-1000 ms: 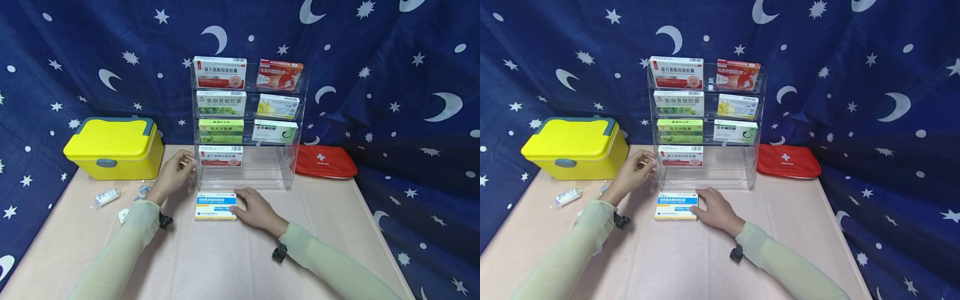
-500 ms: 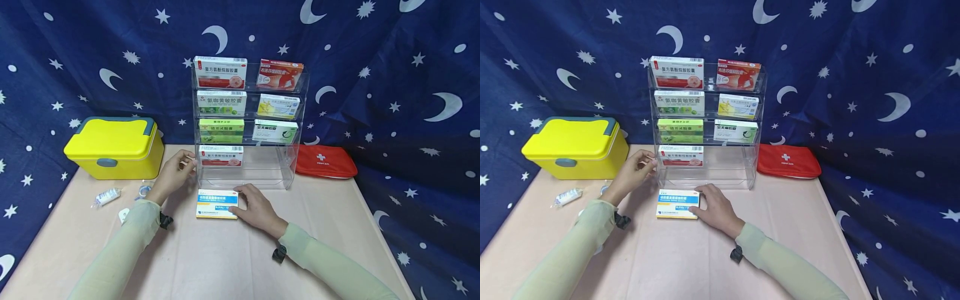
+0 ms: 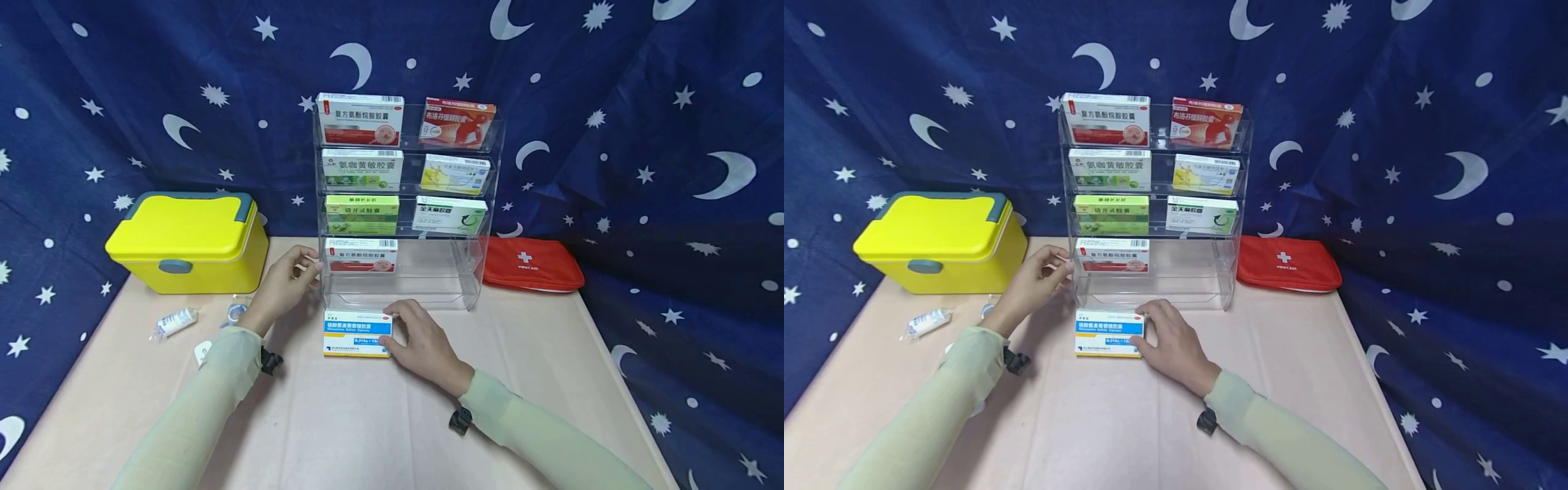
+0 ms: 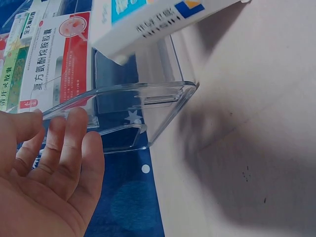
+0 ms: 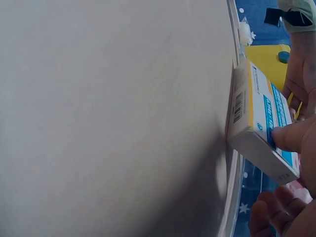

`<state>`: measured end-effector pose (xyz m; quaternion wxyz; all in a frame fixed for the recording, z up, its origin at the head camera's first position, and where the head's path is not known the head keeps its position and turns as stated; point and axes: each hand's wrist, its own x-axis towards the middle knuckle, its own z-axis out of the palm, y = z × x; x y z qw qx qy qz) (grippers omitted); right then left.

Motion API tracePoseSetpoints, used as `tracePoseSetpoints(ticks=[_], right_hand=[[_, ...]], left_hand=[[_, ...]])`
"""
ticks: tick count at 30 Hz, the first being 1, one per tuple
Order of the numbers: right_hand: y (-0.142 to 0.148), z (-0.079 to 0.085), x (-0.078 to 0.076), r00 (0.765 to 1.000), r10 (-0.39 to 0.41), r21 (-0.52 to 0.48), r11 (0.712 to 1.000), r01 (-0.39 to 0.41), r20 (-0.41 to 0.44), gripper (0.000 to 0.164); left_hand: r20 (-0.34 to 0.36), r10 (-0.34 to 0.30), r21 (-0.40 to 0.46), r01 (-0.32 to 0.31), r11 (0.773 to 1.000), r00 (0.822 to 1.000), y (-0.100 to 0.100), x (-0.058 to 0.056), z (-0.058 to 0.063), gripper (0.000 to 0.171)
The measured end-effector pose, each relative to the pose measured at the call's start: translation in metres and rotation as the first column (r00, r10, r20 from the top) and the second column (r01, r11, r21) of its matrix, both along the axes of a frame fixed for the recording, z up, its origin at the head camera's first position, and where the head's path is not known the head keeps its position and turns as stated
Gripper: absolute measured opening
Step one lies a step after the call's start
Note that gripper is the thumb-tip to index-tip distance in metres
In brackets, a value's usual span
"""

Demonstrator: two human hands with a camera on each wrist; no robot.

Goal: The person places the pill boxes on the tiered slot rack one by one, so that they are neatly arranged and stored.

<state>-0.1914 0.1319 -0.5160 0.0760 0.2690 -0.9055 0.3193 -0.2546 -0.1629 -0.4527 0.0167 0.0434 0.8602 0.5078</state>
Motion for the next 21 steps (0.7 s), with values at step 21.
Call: tracePoseSetpoints(ticks=[21], right_hand=[[0.0061, 0.0101, 0.0091, 0.983, 0.056, -0.387, 0.922, 0.016, 0.173, 0.024]], left_hand=[[-0.015, -0.014, 0.019, 0.014, 1.0, 1.0, -0.0012, 0.0009, -0.0003, 0.024]])
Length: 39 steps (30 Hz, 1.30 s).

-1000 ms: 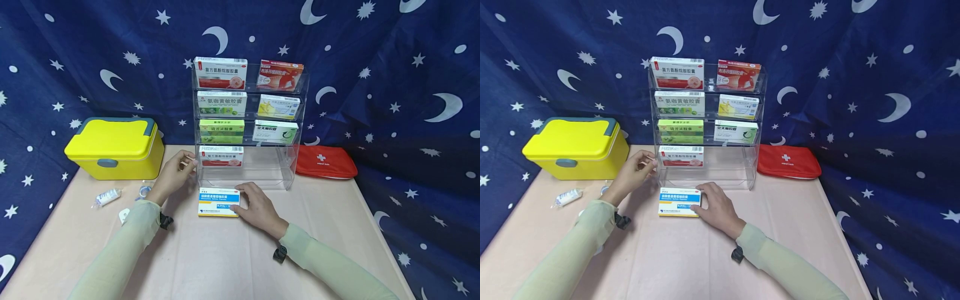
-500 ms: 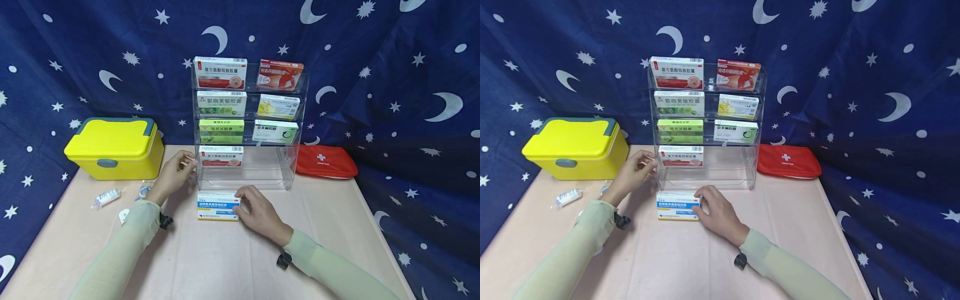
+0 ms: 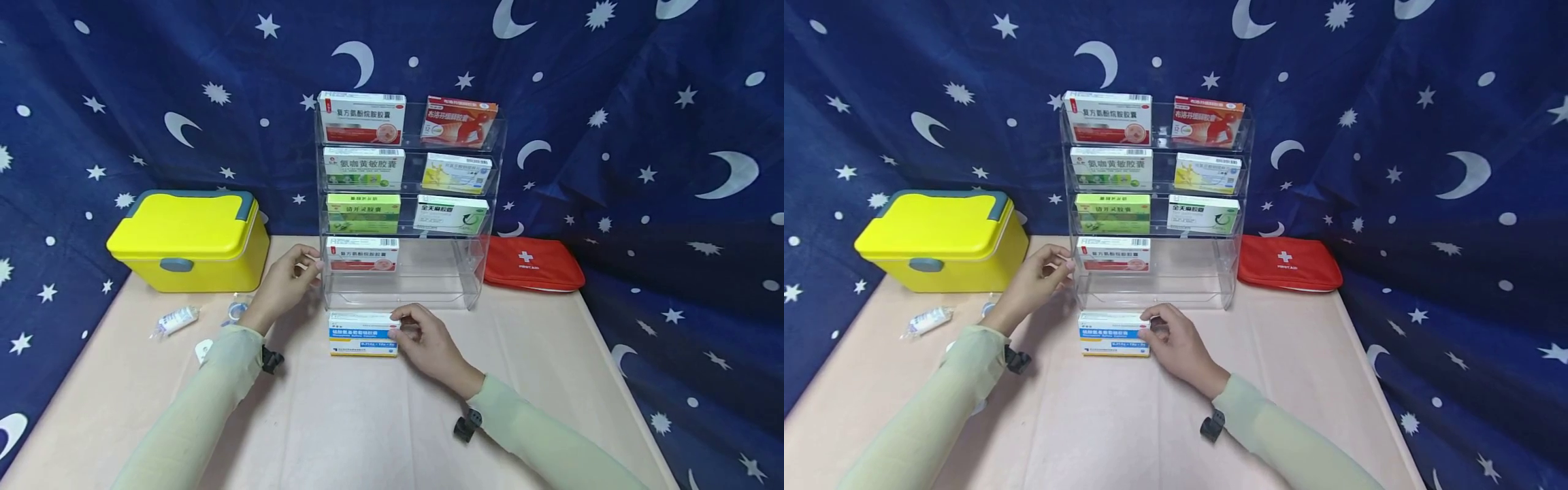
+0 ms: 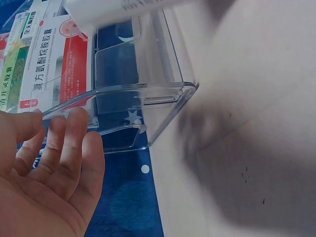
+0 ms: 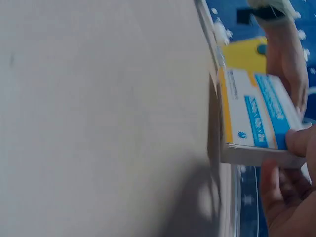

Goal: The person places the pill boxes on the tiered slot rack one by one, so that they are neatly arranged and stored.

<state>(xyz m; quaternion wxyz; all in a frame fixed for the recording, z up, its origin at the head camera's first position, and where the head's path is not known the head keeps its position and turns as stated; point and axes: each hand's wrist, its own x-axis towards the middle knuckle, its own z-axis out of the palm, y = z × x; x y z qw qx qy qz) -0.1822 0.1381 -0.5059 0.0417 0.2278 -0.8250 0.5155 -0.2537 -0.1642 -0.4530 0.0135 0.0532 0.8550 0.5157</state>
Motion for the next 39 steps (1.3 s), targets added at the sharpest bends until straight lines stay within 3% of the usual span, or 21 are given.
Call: tracePoseSetpoints(ticks=[5, 12, 16, 25, 30, 34, 39], right_hand=[[0.019, 0.041, -0.005, 0.995, -0.039, -0.202, 0.978, 0.056, 0.089, 0.023], [0.063, 0.092, -0.037, 0.986, -0.158, -0.286, 0.948, 0.138, -0.049, 0.028], [0.082, 0.108, -0.053, 0.97, -0.21, -0.271, 0.947, 0.172, -0.119, 0.028], [0.089, 0.116, -0.066, 0.939, -0.285, -0.169, 0.952, 0.255, -0.19, 0.026], [0.085, 0.118, -0.072, 0.934, -0.27, -0.2, 0.953, 0.226, -0.232, 0.024], [0.09, 0.11, -0.088, 0.921, -0.261, -0.203, 0.957, 0.207, -0.291, 0.023], [0.1, 0.096, -0.103, 0.901, -0.253, -0.102, 0.967, 0.232, -0.353, 0.023]], left_hand=[[-0.001, -0.002, -0.001, 0.002, 1.0, 1.0, 0.001, -0.001, -0.001, 0.023], [-0.003, -0.006, 0.002, 0.006, 1.0, 1.0, 0.0, -0.002, -0.002, 0.023], [-0.003, -0.007, 0.001, 0.007, 1.0, 1.0, 0.0, -0.002, -0.002, 0.024], [0.014, -0.006, 0.001, 0.006, 1.0, 1.0, 0.0, -0.001, 0.0, 0.024], [0.005, -0.001, -0.001, 0.001, 1.0, 1.0, -0.001, -0.002, -0.001, 0.023], [0.001, -0.002, 0.003, 0.002, 1.0, 1.0, -0.001, -0.002, -0.001, 0.023], [0.003, -0.003, -0.007, 0.003, 1.0, 1.0, -0.001, -0.002, -0.001, 0.023]])
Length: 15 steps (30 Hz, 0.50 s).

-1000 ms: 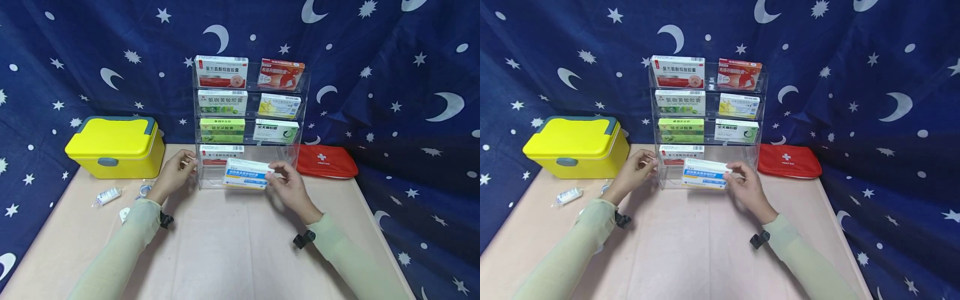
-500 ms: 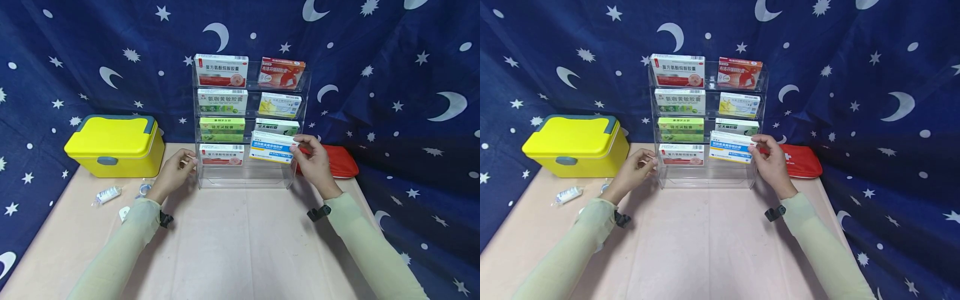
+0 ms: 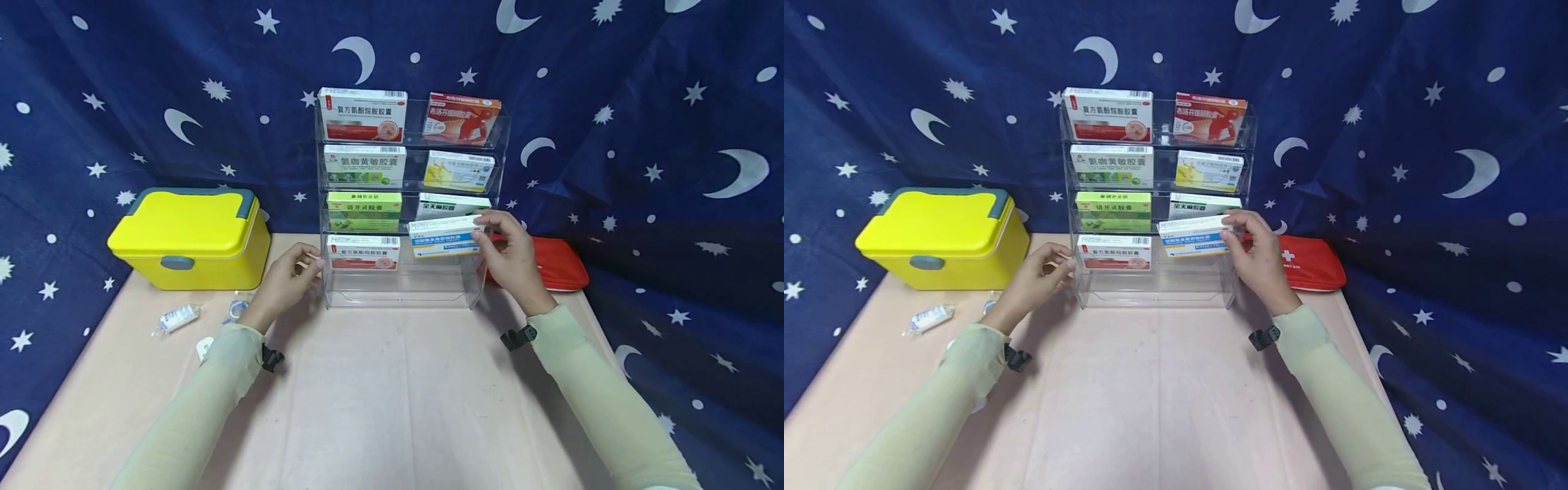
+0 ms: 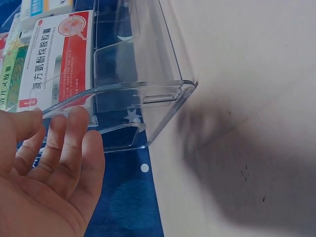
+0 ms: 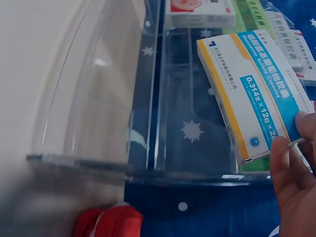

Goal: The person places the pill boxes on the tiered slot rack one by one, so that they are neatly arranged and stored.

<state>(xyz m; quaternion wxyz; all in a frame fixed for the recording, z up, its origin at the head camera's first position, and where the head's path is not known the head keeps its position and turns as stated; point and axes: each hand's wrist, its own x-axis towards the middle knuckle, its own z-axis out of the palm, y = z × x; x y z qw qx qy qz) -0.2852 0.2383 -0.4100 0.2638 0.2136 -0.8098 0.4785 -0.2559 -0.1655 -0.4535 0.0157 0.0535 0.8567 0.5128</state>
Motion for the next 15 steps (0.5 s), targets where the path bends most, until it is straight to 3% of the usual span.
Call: tracePoseSetpoints(ticks=[7, 15], right_hand=[[0.007, -0.008, -0.001, 0.999, -0.034, 0.186, 0.982, 0.037, -0.02, 0.023], [0.01, -0.011, 0.002, 0.987, -0.087, 0.278, 0.953, 0.122, -0.134, 0.023]], left_hand=[[-0.005, 0.001, -0.005, -0.001, 1.0, 1.0, 0.001, 0.0, 0.001, 0.022], [0.014, 0.004, 0.0, -0.004, 1.0, 1.0, 0.002, 0.0, 0.001, 0.023]])
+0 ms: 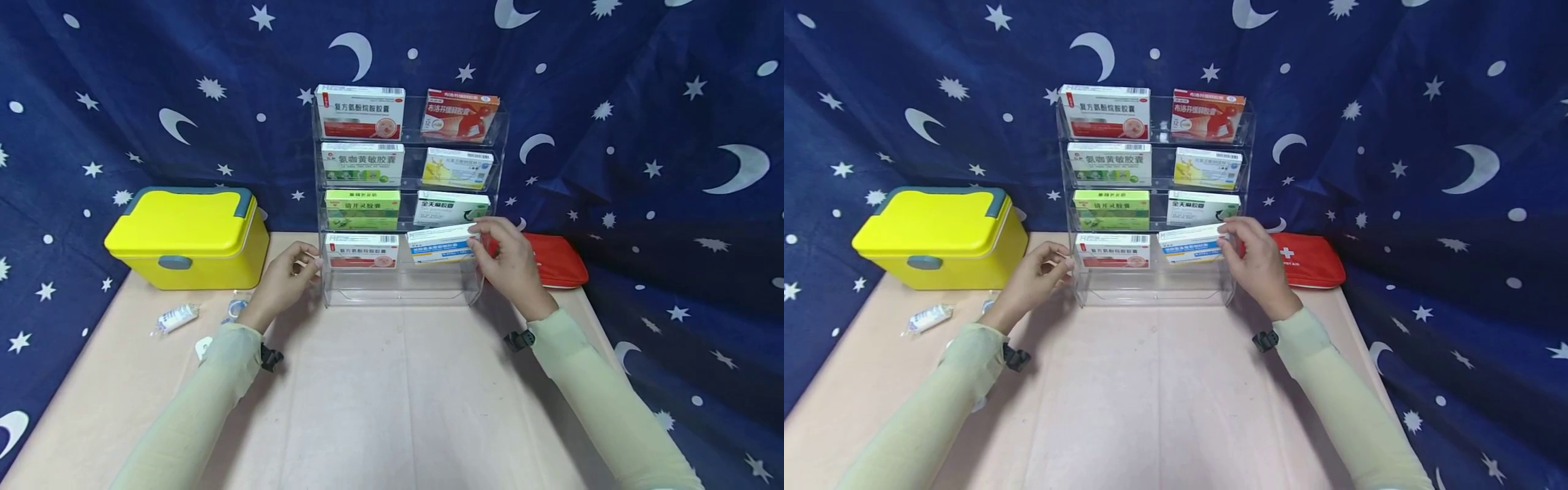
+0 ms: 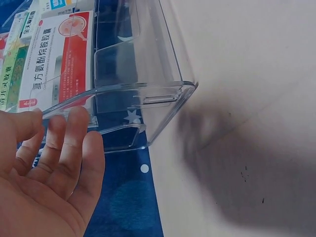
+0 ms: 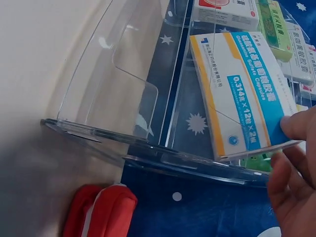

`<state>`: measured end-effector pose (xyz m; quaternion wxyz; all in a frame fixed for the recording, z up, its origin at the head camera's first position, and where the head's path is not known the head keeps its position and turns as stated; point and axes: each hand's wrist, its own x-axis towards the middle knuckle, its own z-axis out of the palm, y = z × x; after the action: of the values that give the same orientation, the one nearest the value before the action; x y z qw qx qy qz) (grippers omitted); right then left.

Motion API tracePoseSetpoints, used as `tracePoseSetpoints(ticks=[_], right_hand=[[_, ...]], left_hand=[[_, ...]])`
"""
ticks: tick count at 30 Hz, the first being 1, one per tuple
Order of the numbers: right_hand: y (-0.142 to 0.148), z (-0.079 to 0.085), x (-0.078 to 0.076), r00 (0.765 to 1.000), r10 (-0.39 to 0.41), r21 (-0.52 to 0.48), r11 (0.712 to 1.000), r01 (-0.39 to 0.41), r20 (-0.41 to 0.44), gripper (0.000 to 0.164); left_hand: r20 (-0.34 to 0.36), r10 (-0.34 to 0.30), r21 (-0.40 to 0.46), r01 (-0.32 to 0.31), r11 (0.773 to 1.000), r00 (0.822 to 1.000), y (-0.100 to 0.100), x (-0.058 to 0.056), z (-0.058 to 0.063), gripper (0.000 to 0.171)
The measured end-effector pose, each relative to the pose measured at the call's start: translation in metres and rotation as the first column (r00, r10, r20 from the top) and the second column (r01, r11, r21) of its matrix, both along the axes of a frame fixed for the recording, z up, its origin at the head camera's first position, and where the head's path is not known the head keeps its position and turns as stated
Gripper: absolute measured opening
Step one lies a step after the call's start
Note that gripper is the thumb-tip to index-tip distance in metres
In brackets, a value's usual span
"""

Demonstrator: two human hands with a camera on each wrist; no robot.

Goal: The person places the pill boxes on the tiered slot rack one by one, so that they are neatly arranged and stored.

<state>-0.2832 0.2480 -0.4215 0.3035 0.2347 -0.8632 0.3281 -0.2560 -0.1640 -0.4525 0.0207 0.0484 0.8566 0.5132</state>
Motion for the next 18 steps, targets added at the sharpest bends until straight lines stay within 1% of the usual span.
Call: tracePoseSetpoints(ticks=[3, 5, 11, 18], right_hand=[[0.001, 0.0, 0.002, 0.999, -0.016, 0.023, 1.0, 0.017, -0.029, 0.023], [0.002, 0.001, 0.004, 0.999, -0.027, 0.037, 0.999, 0.029, -0.032, 0.023], [0.003, 0.002, 0.01, 0.998, -0.065, 0.08, 0.995, 0.064, 0.014, 0.023], [0.002, 0.002, 0.011, 0.996, -0.078, 0.107, 0.992, 0.073, 0.042, 0.024]], left_hand=[[0.005, -0.002, 0.006, 0.002, 1.0, 1.0, 0.001, 0.001, 0.001, 0.024], [0.01, -0.003, 0.006, 0.003, 1.0, 1.0, 0.001, 0.001, 0.002, 0.025], [0.012, -0.004, 0.002, 0.004, 1.0, 1.0, 0.002, 0.002, 0.003, 0.024], [-0.003, 0.001, -0.002, -0.001, 1.0, 1.0, 0.002, 0.003, 0.003, 0.022]])
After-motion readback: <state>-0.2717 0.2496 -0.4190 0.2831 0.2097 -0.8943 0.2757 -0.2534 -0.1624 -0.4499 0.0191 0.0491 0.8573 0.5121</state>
